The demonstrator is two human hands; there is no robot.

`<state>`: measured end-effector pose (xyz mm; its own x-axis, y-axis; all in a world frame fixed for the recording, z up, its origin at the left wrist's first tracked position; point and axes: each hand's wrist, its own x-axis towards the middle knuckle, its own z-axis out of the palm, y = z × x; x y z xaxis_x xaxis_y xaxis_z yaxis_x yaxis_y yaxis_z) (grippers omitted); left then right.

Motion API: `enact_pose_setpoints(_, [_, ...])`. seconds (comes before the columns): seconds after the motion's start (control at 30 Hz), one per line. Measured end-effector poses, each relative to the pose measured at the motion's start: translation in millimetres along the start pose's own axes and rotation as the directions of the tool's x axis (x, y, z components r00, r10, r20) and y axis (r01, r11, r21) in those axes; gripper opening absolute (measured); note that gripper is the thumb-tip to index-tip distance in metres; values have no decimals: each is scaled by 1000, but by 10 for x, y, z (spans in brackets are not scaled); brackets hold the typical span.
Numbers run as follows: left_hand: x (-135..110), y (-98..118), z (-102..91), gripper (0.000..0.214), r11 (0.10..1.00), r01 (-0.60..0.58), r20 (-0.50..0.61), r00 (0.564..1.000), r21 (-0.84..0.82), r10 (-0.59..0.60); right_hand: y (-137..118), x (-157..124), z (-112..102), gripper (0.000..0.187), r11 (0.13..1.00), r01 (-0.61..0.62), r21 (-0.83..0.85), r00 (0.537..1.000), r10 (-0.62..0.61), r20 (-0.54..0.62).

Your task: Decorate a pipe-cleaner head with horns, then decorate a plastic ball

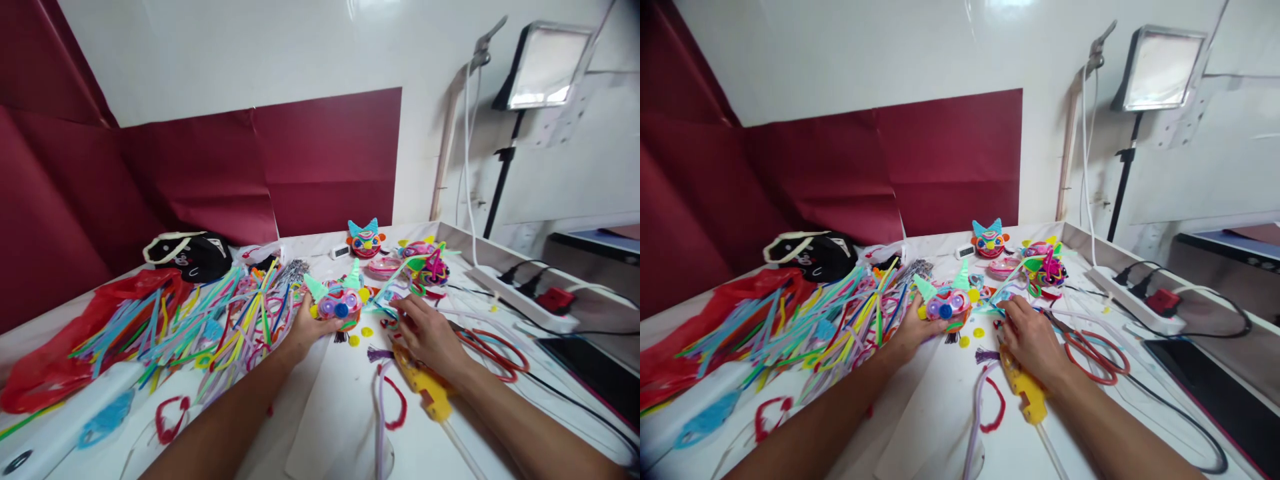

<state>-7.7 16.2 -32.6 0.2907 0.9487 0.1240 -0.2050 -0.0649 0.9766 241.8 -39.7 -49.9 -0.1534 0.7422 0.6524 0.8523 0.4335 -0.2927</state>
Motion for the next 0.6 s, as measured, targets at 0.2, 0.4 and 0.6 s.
enact_pose_setpoints(0.2, [18, -101, -17, 78, 999, 25, 43, 999, 21, -26, 21, -20, 25, 23, 1000, 13, -26, 1000, -13, -5])
enact_pose_setpoints(0.4, [98, -291, -18, 86, 998, -40, 51, 998, -50, 43, -10, -25, -44, 23, 995, 63, -77, 996, -68, -62])
enact_pose_setpoints(0.6, [46, -281, -20, 81, 999, -17, 14, 1000, 45, 17, -38, -60, -94, 26, 991, 93, -94, 991, -101, -87])
